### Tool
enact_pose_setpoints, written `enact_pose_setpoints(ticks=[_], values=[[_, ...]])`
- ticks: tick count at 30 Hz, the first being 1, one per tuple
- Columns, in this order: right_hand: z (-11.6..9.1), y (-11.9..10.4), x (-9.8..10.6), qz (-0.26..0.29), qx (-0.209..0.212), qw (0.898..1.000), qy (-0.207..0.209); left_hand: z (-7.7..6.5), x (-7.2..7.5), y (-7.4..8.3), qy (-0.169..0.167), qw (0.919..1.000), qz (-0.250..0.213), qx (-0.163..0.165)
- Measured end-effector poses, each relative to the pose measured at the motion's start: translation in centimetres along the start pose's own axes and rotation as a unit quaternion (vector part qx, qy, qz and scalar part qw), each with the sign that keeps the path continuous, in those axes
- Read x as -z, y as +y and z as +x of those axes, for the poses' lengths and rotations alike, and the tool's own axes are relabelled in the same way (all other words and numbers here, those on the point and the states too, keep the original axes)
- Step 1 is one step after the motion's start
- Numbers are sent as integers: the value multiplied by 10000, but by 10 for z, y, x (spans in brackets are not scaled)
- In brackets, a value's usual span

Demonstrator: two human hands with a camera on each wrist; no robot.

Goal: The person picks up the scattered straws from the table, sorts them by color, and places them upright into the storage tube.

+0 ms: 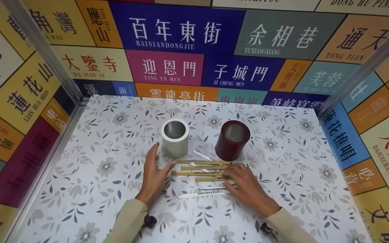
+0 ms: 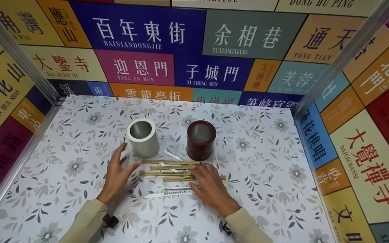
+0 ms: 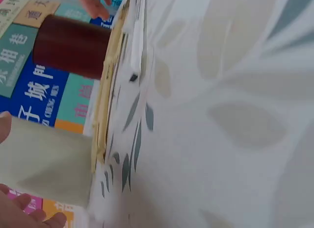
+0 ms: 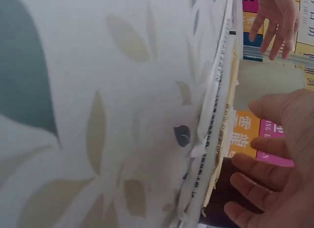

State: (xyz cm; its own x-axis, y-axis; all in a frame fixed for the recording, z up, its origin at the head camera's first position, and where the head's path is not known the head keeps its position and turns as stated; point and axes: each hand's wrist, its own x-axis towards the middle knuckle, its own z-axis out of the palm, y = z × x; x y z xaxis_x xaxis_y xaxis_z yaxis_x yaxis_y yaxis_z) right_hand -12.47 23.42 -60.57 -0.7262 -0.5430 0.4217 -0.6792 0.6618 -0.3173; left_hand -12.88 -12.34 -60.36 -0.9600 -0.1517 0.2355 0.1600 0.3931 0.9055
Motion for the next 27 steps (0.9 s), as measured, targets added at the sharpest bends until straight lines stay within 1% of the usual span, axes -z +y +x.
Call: enact_pose_setpoints(ticks=[5,8,12,16,20,27], values=[[3,5,-9,300,102,9992,-246,19,-6,-13,-302,9985,-455,106],[4,9,-14,422,148,9985,-319,28,-10,-18,-389,9975,-557,171],[7,13,-19,580,243,9975,-314,36,-14,-23,-276,9979,-568,124],[8,18,-20,683,300,9969,-251,43,-20,-25,-187,9984,-539,62],[9,22,-21,576,348,9976,-143,46,-25,-25,-184,9981,-580,100],[9,24,-20,475,285,9983,-166,49,-29,-27,-101,9969,-762,137]])
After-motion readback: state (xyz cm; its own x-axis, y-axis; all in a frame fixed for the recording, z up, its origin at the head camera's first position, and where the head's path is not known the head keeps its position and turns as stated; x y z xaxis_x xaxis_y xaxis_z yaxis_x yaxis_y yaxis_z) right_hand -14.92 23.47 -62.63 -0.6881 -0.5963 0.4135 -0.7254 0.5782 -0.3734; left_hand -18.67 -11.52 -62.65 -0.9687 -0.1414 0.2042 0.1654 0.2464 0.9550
